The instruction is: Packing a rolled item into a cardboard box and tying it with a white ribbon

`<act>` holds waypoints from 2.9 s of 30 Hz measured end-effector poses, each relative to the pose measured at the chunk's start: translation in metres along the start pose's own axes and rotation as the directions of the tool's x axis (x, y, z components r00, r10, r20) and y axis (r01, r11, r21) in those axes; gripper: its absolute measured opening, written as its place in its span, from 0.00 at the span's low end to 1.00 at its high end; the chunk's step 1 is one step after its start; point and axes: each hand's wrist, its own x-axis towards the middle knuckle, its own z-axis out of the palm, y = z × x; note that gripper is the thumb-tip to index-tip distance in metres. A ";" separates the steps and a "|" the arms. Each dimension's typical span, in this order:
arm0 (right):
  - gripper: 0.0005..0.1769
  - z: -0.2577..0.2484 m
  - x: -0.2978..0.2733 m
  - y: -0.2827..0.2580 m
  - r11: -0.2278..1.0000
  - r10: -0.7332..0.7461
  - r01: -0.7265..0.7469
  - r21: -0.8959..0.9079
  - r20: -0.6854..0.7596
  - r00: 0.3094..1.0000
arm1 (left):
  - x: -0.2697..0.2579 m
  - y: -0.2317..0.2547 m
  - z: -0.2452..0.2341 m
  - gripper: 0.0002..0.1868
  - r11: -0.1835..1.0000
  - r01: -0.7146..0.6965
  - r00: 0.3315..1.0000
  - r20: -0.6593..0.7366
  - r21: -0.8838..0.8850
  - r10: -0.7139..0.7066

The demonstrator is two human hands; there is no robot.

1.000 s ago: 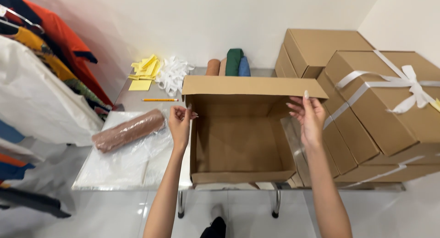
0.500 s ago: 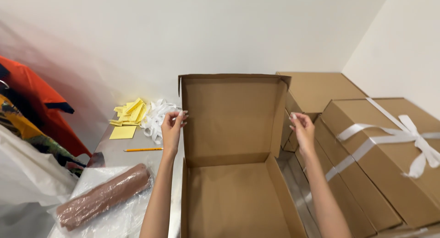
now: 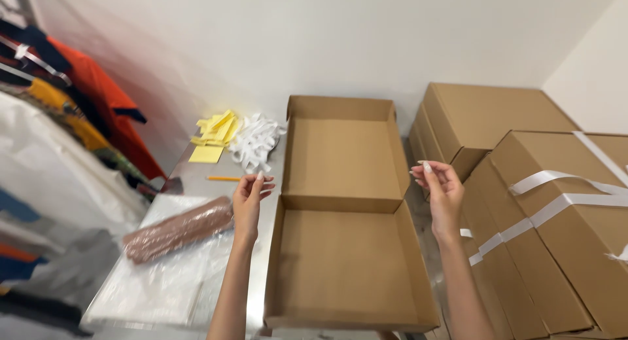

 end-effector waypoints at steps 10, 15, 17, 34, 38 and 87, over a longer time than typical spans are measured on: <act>0.08 0.003 -0.096 0.007 0.995 0.097 -0.096 -0.015 0.207 0.974 | -0.124 -0.016 -0.064 0.10 0.988 0.148 0.972 -0.191 0.048 -0.136; 0.08 0.013 -0.129 0.011 0.990 0.135 -0.116 -0.081 0.299 0.945 | -0.151 -0.028 -0.078 0.10 0.977 0.215 0.945 -0.254 0.015 -0.204; 0.08 0.021 -0.138 0.020 0.984 0.172 -0.144 -0.104 0.347 0.922 | -0.156 -0.030 -0.083 0.10 0.972 0.234 0.933 -0.281 -0.004 -0.226; 0.15 0.251 -0.194 0.067 0.899 0.438 -0.289 -0.330 0.634 0.638 | -0.045 -0.052 -0.270 0.10 0.950 0.309 0.873 -0.409 0.041 -0.266; 0.19 0.314 -0.192 0.127 0.884 0.461 -0.279 -0.374 0.603 0.651 | -0.011 -0.083 -0.328 0.13 0.922 0.358 0.839 -0.485 0.145 -0.249; 0.46 0.007 -0.055 0.188 0.663 0.651 -0.616 -0.426 -0.078 0.755 | -0.001 -0.174 0.018 0.35 0.814 0.435 0.800 0.250 0.385 -0.546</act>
